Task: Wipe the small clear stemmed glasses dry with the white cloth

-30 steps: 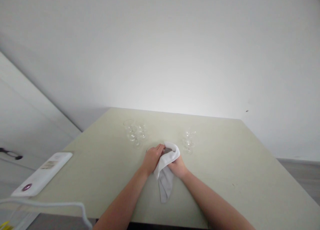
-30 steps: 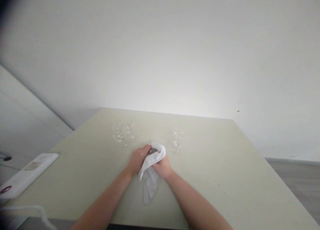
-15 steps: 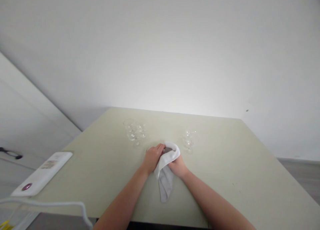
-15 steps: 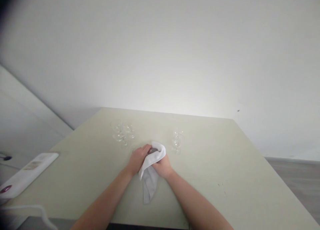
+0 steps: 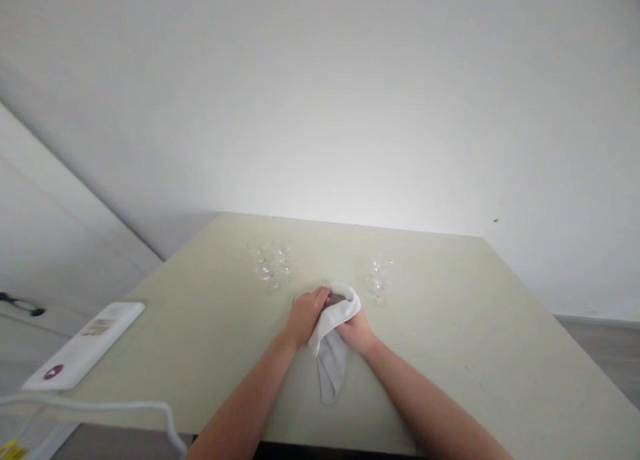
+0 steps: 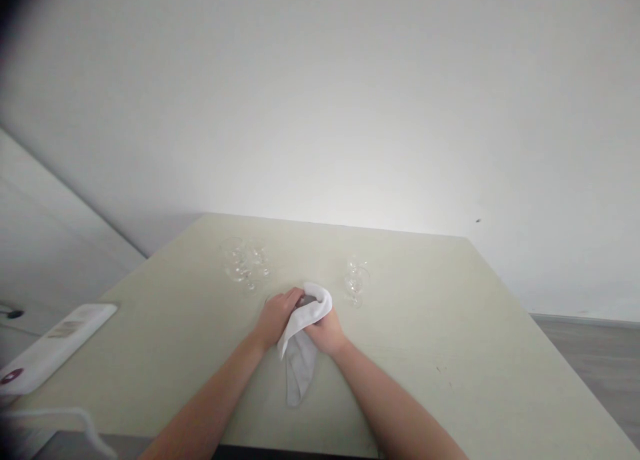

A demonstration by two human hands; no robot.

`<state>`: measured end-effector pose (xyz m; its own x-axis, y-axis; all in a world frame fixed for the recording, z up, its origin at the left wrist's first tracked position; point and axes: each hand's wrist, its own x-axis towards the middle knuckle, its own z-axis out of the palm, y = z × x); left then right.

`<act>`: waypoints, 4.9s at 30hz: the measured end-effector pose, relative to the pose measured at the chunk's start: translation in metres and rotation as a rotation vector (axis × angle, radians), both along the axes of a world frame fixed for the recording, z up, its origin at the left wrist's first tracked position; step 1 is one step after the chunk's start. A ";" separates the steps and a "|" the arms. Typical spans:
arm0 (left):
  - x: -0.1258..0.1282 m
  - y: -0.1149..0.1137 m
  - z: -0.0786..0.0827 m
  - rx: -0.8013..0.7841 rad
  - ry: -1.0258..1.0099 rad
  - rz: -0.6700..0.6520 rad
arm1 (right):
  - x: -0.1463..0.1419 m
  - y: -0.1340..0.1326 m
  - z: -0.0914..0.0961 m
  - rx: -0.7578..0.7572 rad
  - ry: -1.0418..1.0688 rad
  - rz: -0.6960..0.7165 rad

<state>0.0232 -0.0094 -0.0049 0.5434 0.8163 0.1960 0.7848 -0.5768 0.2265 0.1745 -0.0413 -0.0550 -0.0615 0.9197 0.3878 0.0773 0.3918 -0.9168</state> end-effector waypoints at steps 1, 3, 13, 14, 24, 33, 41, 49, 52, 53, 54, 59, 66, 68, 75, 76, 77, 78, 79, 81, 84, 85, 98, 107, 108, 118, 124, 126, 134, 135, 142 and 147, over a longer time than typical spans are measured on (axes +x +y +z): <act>0.000 0.000 0.001 -0.010 0.007 0.000 | 0.000 0.000 -0.001 -0.002 -0.001 -0.001; 0.000 -0.001 0.002 -0.025 0.020 0.003 | 0.000 0.000 -0.001 -0.003 0.003 0.003; 0.001 -0.001 0.004 -0.068 0.033 0.018 | 0.000 -0.001 0.001 -0.002 0.005 0.001; 0.001 -0.001 0.005 -0.070 0.032 0.016 | 0.000 -0.001 0.001 -0.003 0.001 -0.002; 0.001 -0.001 0.003 -0.043 0.009 0.010 | 0.001 -0.001 0.003 -0.023 0.010 -0.004; 0.001 -0.002 0.005 -0.067 0.026 0.007 | 0.001 0.001 -0.001 -0.024 0.009 0.015; 0.001 -0.002 0.005 -0.055 0.049 0.019 | 0.003 -0.001 0.003 -0.032 -0.004 0.042; 0.003 -0.004 0.010 -0.087 0.062 0.040 | 0.004 -0.003 0.009 -0.037 -0.012 0.039; 0.003 -0.005 0.011 -0.086 0.068 0.034 | 0.004 -0.003 0.009 -0.040 -0.014 0.055; 0.002 -0.005 0.012 -0.090 0.071 0.033 | 0.004 -0.003 0.009 -0.042 -0.006 0.057; 0.002 -0.005 0.012 -0.094 0.074 0.034 | 0.004 -0.003 0.008 -0.043 0.002 0.054; 0.003 -0.005 0.011 -0.086 0.080 0.041 | 0.003 -0.002 0.007 -0.031 0.004 0.052; 0.003 -0.004 0.009 -0.093 0.079 0.047 | 0.003 -0.001 0.007 -0.018 0.007 0.038; 0.002 -0.003 0.008 -0.089 0.068 0.038 | 0.003 -0.001 0.006 -0.020 0.005 0.044; 0.002 -0.003 0.008 -0.088 0.052 0.019 | 0.003 -0.002 0.007 -0.036 -0.007 0.028; 0.002 -0.003 0.009 -0.090 0.052 0.021 | 0.003 -0.002 0.008 -0.034 -0.003 0.030; 0.002 -0.003 0.009 -0.095 0.055 0.025 | 0.002 -0.002 0.009 -0.031 0.003 0.033; 0.002 -0.003 0.010 -0.102 0.058 0.028 | 0.002 -0.002 0.009 -0.029 0.008 0.037; 0.002 -0.004 0.010 -0.108 0.061 0.033 | 0.002 -0.002 0.009 -0.029 0.011 0.040; 0.003 -0.004 0.012 -0.116 0.061 0.037 | 0.003 -0.001 0.008 -0.025 0.011 0.044; 0.003 -0.004 0.012 -0.114 0.060 0.040 | 0.003 0.000 0.004 -0.019 0.009 0.046; 0.003 -0.004 0.012 -0.111 0.064 0.040 | 0.003 0.000 0.004 -0.021 0.011 0.044; 0.002 -0.003 0.008 -0.082 0.044 0.017 | 0.004 0.000 0.005 -0.015 0.000 0.037; 0.002 -0.004 0.009 -0.097 0.055 0.034 | 0.003 -0.001 0.007 -0.009 0.000 0.035; 0.002 -0.003 0.009 -0.098 0.056 0.034 | 0.003 -0.001 0.006 -0.011 0.003 0.037; 0.001 -0.003 0.008 -0.084 0.062 0.029 | 0.003 -0.001 0.006 -0.028 0.008 0.048; 0.002 -0.004 0.008 -0.084 0.065 0.026 | 0.004 -0.001 0.004 -0.040 -0.011 0.051; 0.002 -0.004 0.008 -0.082 0.063 0.029 | 0.004 -0.001 0.004 -0.046 -0.019 0.047; 0.001 -0.002 0.005 -0.077 0.065 0.014 | 0.005 -0.001 0.003 -0.033 -0.027 0.038; 0.001 -0.002 0.005 -0.076 0.061 0.014 | 0.005 -0.001 0.003 -0.034 -0.031 0.037; 0.001 -0.004 0.006 -0.055 0.059 0.017 | 0.004 -0.003 0.006 -0.052 -0.022 0.039; 0.002 -0.004 0.007 -0.077 0.070 0.025 | 0.005 -0.002 0.006 -0.049 -0.021 0.045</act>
<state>0.0251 -0.0132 0.0017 0.5328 0.8409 0.0947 0.8142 -0.5399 0.2135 0.1791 -0.0436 -0.0489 -0.1111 0.9336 0.3406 0.0800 0.3500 -0.9333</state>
